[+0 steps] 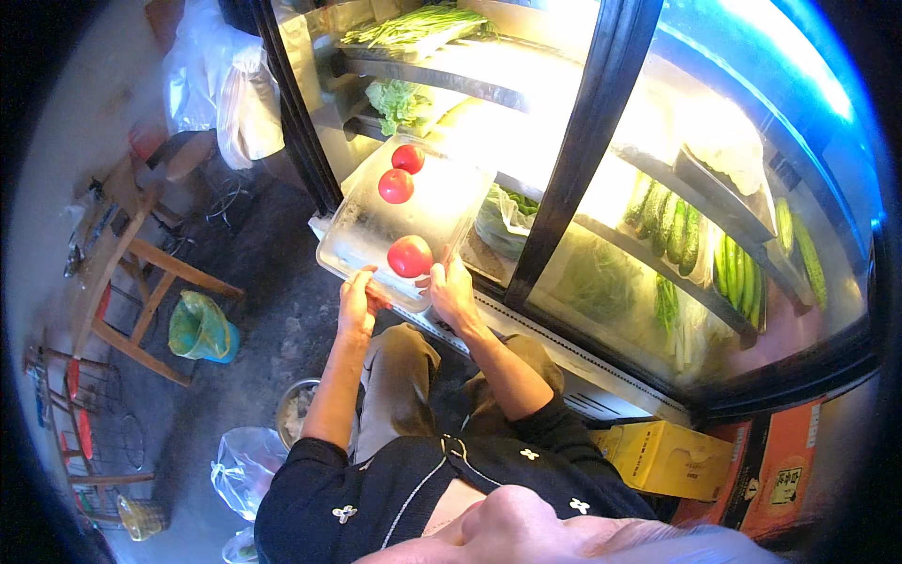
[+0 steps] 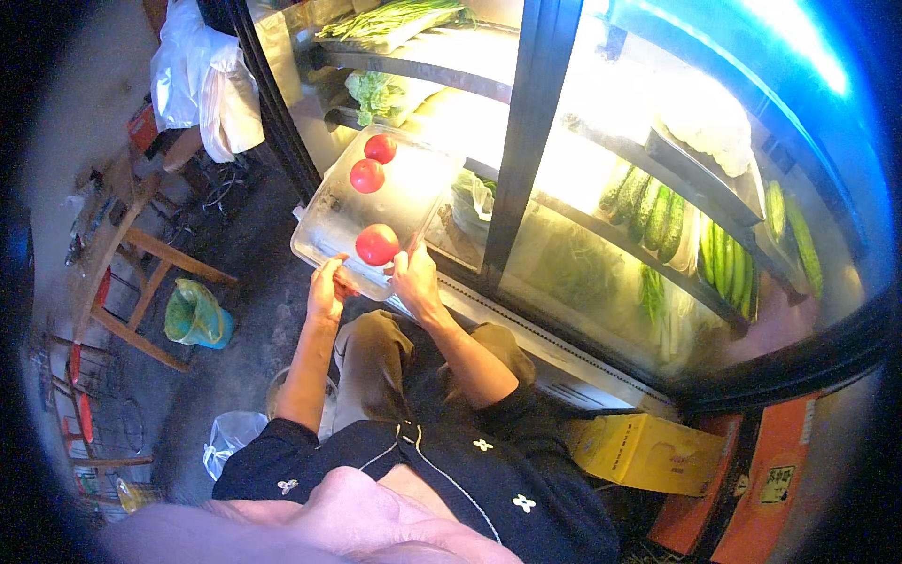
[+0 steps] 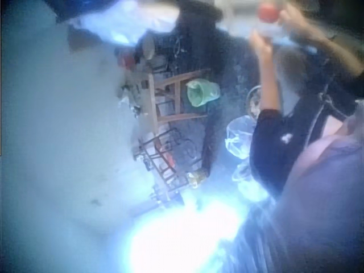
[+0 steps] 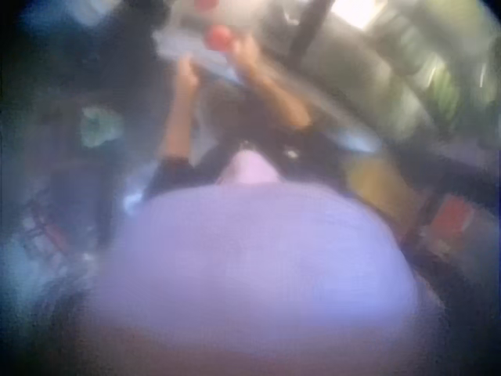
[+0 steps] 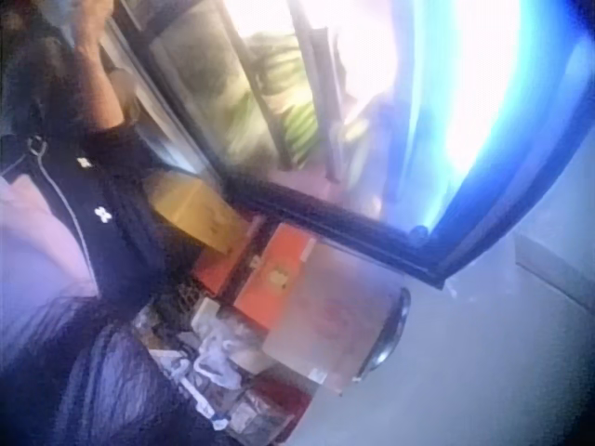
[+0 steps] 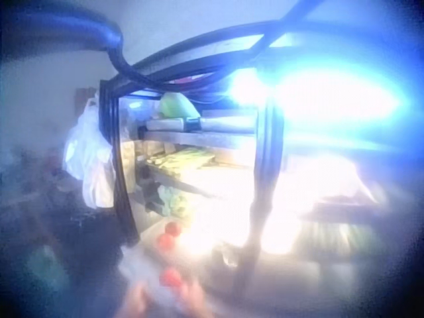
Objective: The person sits on the floor and transfers tomatoes from a plastic bag into a white tray, then places the tray into a refrigerated display case. The person also briefly handles a smartphone.
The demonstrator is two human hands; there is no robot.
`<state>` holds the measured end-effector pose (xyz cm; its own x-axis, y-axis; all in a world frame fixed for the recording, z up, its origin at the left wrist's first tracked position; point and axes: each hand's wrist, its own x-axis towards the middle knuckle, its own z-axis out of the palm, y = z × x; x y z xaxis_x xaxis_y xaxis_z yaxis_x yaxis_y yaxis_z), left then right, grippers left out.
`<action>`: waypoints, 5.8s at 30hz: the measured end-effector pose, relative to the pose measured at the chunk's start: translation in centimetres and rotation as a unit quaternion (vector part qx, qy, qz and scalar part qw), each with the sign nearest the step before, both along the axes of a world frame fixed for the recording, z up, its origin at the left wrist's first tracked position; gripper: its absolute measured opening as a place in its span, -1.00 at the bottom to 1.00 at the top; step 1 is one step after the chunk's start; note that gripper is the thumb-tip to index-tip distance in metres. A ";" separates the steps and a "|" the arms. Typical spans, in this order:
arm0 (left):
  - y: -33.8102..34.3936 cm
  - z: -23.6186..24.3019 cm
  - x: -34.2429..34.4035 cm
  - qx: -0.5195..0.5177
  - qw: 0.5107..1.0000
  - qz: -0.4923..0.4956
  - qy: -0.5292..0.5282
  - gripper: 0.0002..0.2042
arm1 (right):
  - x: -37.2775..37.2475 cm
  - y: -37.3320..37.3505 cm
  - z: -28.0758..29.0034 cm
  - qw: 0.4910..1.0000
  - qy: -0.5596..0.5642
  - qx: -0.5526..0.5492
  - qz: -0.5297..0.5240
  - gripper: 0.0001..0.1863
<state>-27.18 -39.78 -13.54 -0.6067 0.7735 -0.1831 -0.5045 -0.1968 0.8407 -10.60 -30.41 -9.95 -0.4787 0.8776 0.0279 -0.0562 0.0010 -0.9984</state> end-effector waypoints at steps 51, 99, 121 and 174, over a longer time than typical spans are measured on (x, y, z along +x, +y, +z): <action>3.8 -7.7 -4.6 -0.068 0.953 -0.295 0.028 -0.32 | -18.3 20.9 -9.5 0.858 -0.341 0.385 0.022 -0.40; -6.9 -9.8 -6.5 0.050 0.987 -0.150 -0.024 -0.17 | -7.0 11.4 -8.6 0.835 -0.327 0.374 0.236 -0.47; -58.9 -34.0 -2.3 -0.489 0.812 -0.226 0.223 -0.62 | -7.2 -2.0 -3.0 0.835 -0.171 0.519 0.066 -0.59; -60.9 15.4 9.5 -0.177 0.654 0.653 0.337 -0.68 | -6.8 -44.2 -13.5 0.574 -0.119 0.446 0.676 -0.34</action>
<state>-17.64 -100.72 1.87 -0.7429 -0.5048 0.4396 0.4092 0.1773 0.8950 -17.36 -74.56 -23.45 -0.7888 -0.6140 -0.0293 -0.4701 0.6333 -0.6148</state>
